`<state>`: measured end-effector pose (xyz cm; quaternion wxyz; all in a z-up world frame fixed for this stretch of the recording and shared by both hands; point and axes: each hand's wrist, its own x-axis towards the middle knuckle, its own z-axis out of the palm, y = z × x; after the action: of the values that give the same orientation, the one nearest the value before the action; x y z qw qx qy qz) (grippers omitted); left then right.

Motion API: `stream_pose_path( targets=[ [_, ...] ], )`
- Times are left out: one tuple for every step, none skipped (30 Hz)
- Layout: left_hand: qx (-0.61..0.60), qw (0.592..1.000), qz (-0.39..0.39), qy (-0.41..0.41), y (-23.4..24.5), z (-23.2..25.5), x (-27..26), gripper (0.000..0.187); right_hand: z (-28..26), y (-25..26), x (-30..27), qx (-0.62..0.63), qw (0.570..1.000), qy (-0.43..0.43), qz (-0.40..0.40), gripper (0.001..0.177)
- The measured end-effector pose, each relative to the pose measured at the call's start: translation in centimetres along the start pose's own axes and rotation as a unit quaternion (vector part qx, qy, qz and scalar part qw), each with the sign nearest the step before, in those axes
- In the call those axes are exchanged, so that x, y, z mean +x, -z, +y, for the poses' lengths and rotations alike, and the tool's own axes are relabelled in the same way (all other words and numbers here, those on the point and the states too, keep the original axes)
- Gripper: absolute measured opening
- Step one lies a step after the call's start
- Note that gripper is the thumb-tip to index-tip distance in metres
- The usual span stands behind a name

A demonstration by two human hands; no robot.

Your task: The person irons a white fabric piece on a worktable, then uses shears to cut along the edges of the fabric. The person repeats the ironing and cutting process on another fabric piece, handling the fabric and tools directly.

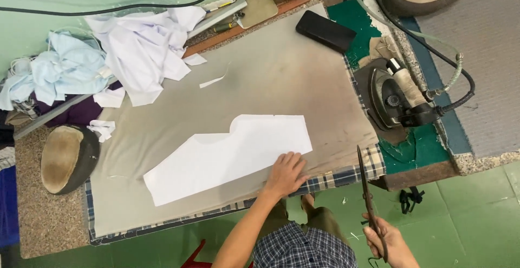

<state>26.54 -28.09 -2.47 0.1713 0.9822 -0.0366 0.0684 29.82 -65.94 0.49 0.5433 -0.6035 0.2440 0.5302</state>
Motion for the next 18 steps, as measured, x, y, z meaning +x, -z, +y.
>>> stream_pose_path(
  targets=[
    [-0.016, 0.998, 0.013, -0.062, 0.3, 0.6, 0.1, 0.052, 0.1, -0.2, 0.2, 0.016, 1.000, -0.005, -0.019, 0.047],
    [-0.018, 0.998, 0.014, -0.060, 0.0, 0.8, -0.2, 0.052, 0.2, -0.4, 0.4, 0.014, 1.000, -0.006, -0.018, 0.047],
    [-0.023, 0.998, 0.039, -0.043, -0.2, 0.8, -0.5, 0.050, 0.2, -0.8, 0.6, 0.010, 1.000, -0.018, -0.023, 0.048],
    [-0.028, 0.997, 0.064, -0.025, -0.4, 0.8, -0.9, 0.049, 0.3, -1.3, 0.9, 0.007, 0.999, -0.030, -0.027, 0.050],
    [-0.026, 0.997, 0.067, -0.019, 0.0, 1.0, -1.0, 0.049, 0.0, -2.1, 1.0, 0.001, 0.999, -0.030, -0.029, 0.050],
    [-0.019, 0.994, 0.108, 0.010, 0.4, 1.1, -1.2, 0.045, -0.3, -3.0, 1.1, -0.036, 0.998, -0.035, -0.033, 0.051],
    [-0.010, 0.988, 0.151, 0.041, 0.8, 1.1, -1.4, 0.040, -0.8, -3.9, 1.3, -0.075, 0.996, -0.039, -0.038, 0.053],
    [-0.007, 0.987, 0.156, 0.048, 1.2, 1.1, -1.4, 0.040, -2.0, -5.6, 1.2, -0.084, 0.995, -0.038, -0.041, 0.053],
    [-0.016, 0.987, 0.150, 0.063, 1.6, 1.0, -1.6, 0.047, -3.0, -7.3, 1.1, -0.130, 0.991, -0.020, -0.033, 0.052],
    [-0.025, 0.986, 0.143, 0.078, 2.0, 0.8, -2.0, 0.053, -3.9, -9.2, 1.0, -0.175, 0.984, 0.000, -0.025, 0.052],
    [-0.019, 0.985, 0.147, 0.092, 2.6, 0.7, -1.7, 0.053, -4.2, -10.4, 1.6, -0.188, 0.982, -0.002, -0.034, 0.052],
    [-0.030, 0.985, 0.136, 0.104, 3.2, 0.5, -1.6, 0.058, -4.4, -11.7, 2.1, -0.185, 0.982, 0.020, -0.035, 0.046],
    [-0.038, 0.984, 0.126, 0.117, 3.9, 0.0, -1.6, 0.063, -4.6, -13.3, 2.8, -0.182, 0.982, 0.042, -0.038, 0.040],
    [-0.030, 0.982, 0.131, 0.133, 3.8, -0.5, -1.9, 0.063, -4.3, -13.9, 3.3, -0.195, 0.979, 0.041, -0.050, 0.040],
    [-0.021, 0.980, 0.090, 0.176, 3.8, -1.4, -2.0, 0.068, -4.3, -14.6, 3.9, -0.194, 0.979, 0.053, -0.031, 0.031],
    [-0.015, 0.974, 0.049, 0.219, 3.9, -2.3, -2.1, 0.073, -4.3, -15.4, 4.6, -0.193, 0.979, 0.066, -0.013, 0.033],
    [-0.008, 0.970, 0.055, 0.235, 5.4, -3.8, -3.1, 0.073, -4.1, -15.7, 4.6, -0.207, 0.976, 0.066, -0.025, 0.033],
    [-0.003, 0.939, -0.006, 0.344, 6.9, -5.3, -4.0, 0.075, -3.9, -16.0, 4.7, -0.214, 0.974, 0.072, 0.002, 0.032]
  ],
)
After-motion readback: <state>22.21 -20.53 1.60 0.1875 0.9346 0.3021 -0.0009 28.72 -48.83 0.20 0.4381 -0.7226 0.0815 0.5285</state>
